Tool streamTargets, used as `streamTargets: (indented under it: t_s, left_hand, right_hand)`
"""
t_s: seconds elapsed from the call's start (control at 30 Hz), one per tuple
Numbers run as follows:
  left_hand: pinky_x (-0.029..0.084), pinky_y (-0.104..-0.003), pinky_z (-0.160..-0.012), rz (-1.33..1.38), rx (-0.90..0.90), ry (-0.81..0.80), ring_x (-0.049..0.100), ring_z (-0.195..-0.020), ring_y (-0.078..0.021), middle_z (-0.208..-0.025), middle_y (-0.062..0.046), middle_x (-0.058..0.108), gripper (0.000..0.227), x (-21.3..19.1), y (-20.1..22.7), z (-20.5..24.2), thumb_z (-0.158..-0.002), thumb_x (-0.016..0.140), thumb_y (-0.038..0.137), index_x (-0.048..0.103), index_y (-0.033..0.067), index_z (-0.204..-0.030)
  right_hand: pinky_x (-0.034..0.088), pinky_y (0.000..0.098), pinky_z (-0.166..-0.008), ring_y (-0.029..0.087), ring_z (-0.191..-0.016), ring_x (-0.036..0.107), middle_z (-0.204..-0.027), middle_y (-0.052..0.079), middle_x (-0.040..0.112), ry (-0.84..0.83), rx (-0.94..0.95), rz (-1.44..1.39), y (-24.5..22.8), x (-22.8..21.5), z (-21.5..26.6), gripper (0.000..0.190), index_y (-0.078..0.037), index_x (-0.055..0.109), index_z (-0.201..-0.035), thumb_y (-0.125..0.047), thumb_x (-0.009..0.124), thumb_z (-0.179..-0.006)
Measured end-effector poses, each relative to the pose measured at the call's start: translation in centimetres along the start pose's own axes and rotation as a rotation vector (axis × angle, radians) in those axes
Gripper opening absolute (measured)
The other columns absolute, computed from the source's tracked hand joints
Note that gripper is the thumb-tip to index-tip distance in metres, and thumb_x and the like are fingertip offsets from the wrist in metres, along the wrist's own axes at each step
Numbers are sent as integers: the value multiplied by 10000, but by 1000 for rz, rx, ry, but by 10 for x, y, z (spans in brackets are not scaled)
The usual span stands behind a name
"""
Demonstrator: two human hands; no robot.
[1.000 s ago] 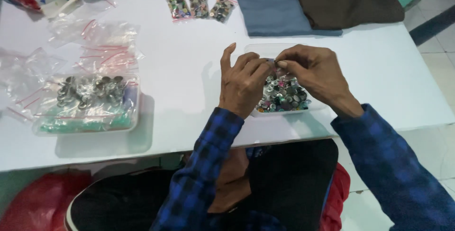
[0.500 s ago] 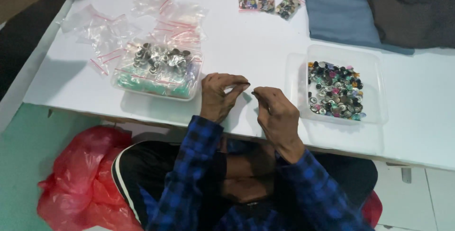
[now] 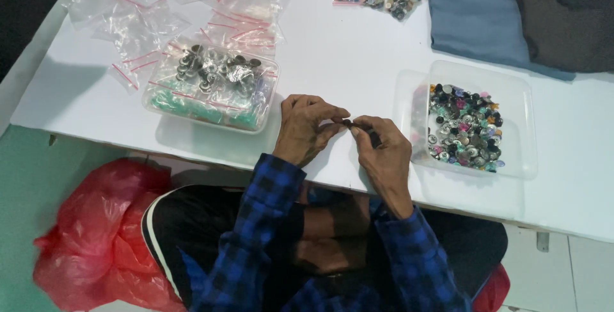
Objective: Sorting through a container of mixed decorative items to pick out specific black buttons
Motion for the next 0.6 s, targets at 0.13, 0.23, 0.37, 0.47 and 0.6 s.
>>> streamTargets:
  t_s: [0.13,0.23,0.37,0.47,0.6]
  left_hand:
    - [264,-457,-1086,-14,-11,-6,629,-1044,-165,-829,103,733,161,-1,1,-2,-844,823,248,785,317,-984]
    - [245,-455,-1096,5,0,-23,624,-1058,-167,-840,96,743,171,1,3,-1,-859,814,246,788,314,-1013]
    - [264,-463,-1089,-38,9,-29,630,-1058,-161,-847,101,729,200,0,9,-2,-858,796,208,775,325,-1018]
    - [266,-456,-1089,-48,9,-27,630,-1057,-152,-851,102,728,186,-1,11,-1,-864,793,224,774,326,-1019]
    - [263,-464,-1097,-42,4,-37,630,-1065,-165,-869,80,740,208,-2,12,-1,-870,799,268,772,306,-1073]
  right_hand:
    - [565,402,-720,323,-874,724,-948,93,737,0,-19,25,2,1,-2,131,-172,782,-1042,-171,767,-912]
    - [563,400,-724,314,-887,722,-956,77,732,1,-13,39,5,0,0,116,-188,784,-1034,-184,766,-919]
    - [558,375,-671,311,-838,721,-939,99,718,22,-40,9,3,0,1,133,-146,771,-1062,-142,755,-929]
    - [555,378,-658,315,-823,716,-941,110,711,24,-52,9,4,0,1,141,-129,765,-1073,-137,752,-933]
    - [550,384,-641,310,-807,705,-944,124,696,18,-51,4,4,-1,1,182,-122,756,-1097,-130,773,-916]
Point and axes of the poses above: each hand's wrist, its own z-axis away from the middle knuckle, its own x-axis out of the palm, y = z × x, the point moved 6 cm from there along -z, towards the middle knuckle
